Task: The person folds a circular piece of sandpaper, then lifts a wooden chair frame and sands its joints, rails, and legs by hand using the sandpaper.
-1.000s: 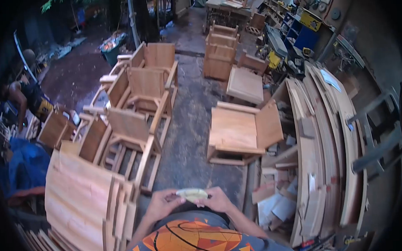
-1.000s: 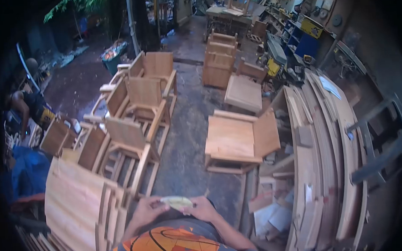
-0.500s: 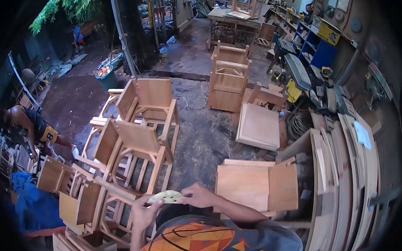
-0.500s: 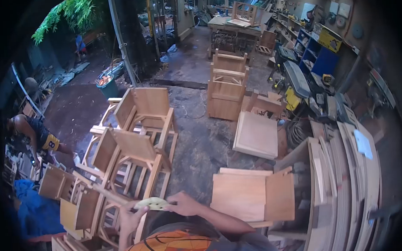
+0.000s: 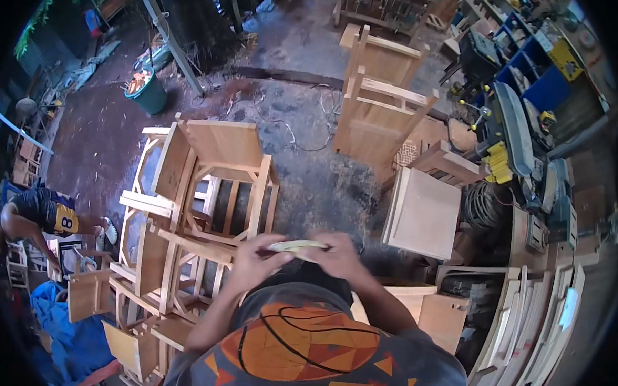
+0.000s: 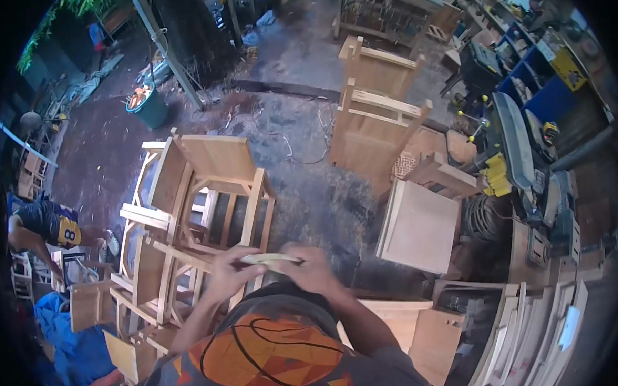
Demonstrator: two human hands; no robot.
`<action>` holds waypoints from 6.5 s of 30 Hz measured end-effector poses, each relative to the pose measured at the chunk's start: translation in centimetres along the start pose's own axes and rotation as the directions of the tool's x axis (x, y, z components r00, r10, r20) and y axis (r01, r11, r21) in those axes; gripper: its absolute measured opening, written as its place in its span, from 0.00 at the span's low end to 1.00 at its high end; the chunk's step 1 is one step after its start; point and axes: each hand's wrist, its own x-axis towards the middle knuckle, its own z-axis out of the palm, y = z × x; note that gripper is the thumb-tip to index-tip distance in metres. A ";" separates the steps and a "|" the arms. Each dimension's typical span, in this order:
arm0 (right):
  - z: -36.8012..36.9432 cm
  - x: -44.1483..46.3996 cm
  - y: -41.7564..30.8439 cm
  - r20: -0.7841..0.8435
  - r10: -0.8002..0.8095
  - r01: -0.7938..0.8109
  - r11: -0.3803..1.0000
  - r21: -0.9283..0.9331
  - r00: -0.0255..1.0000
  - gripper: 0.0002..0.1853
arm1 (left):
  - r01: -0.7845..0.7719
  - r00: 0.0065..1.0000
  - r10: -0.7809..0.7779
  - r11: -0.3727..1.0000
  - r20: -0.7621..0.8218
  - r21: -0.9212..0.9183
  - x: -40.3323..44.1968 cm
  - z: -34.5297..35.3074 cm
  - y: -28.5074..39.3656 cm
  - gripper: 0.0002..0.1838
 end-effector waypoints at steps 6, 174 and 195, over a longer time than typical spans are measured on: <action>-12.0 8.6 6.2 -0.370 0.024 0.001 0.998 0.068 0.929 0.05 | -0.149 0.912 0.069 0.974 0.404 0.170 24.8 5.1 -0.5 0.11; -222.9 193.1 23.9 0.873 -0.336 0.925 0.006 0.379 -0.355 0.28 | 0.458 -0.209 0.978 0.101 -0.004 0.883 260.6 118.2 77.7 0.25; -222.8 198.2 21.9 0.897 -0.143 0.904 0.025 0.427 -0.419 0.32 | 0.702 -0.037 0.826 -0.378 0.562 0.604 261.4 111.8 76.9 0.32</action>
